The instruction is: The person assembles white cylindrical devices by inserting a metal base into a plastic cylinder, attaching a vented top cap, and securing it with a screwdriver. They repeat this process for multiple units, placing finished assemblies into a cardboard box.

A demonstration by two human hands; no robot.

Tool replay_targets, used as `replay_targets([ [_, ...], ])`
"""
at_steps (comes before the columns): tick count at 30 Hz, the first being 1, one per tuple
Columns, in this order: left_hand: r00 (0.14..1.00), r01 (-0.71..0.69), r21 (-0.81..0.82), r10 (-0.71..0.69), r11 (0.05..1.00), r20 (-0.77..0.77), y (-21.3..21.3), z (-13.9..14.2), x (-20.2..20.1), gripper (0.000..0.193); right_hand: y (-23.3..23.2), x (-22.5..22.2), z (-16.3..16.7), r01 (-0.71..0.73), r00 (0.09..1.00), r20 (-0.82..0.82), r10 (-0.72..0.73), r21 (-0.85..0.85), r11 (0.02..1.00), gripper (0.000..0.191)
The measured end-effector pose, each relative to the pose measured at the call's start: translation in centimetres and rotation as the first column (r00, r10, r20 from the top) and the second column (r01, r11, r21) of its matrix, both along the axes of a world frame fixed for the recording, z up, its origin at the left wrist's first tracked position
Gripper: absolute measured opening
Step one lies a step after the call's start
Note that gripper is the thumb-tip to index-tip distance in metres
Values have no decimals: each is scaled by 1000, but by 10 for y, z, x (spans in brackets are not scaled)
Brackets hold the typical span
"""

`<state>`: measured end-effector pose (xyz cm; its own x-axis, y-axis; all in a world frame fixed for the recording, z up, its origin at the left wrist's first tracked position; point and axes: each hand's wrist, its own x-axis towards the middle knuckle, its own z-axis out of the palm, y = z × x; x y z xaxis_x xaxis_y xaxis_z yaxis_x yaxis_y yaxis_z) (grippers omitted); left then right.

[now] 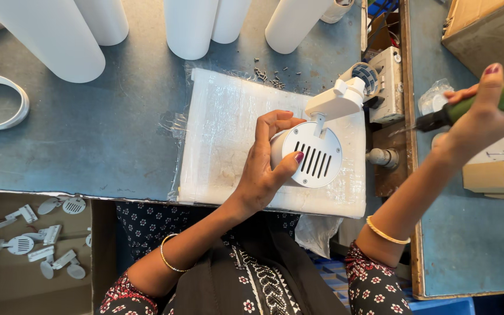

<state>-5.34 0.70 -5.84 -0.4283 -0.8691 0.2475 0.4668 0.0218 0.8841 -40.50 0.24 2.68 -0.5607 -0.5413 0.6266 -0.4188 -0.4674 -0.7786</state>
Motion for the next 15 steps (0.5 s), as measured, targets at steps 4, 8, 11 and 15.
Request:
replay_targets([
  [4,999,-45,-38,46,998,21,0,-3,-2,72,16,55,17,-179,972,142,189,-86,980,6],
  [8,1000,-24,-3,24,1000,18,0,-5,-3,71,37,98,35,-324,909,209,360,-187,927,11],
  [11,1000,-24,-2,24,1000,13,0,-4,-3,70,44,122,38,-368,912,114,394,-195,909,20],
  [15,1000,-19,4,19,1000,11,-1,-2,-3,70,39,145,45,-395,915,5,403,-189,899,32],
])
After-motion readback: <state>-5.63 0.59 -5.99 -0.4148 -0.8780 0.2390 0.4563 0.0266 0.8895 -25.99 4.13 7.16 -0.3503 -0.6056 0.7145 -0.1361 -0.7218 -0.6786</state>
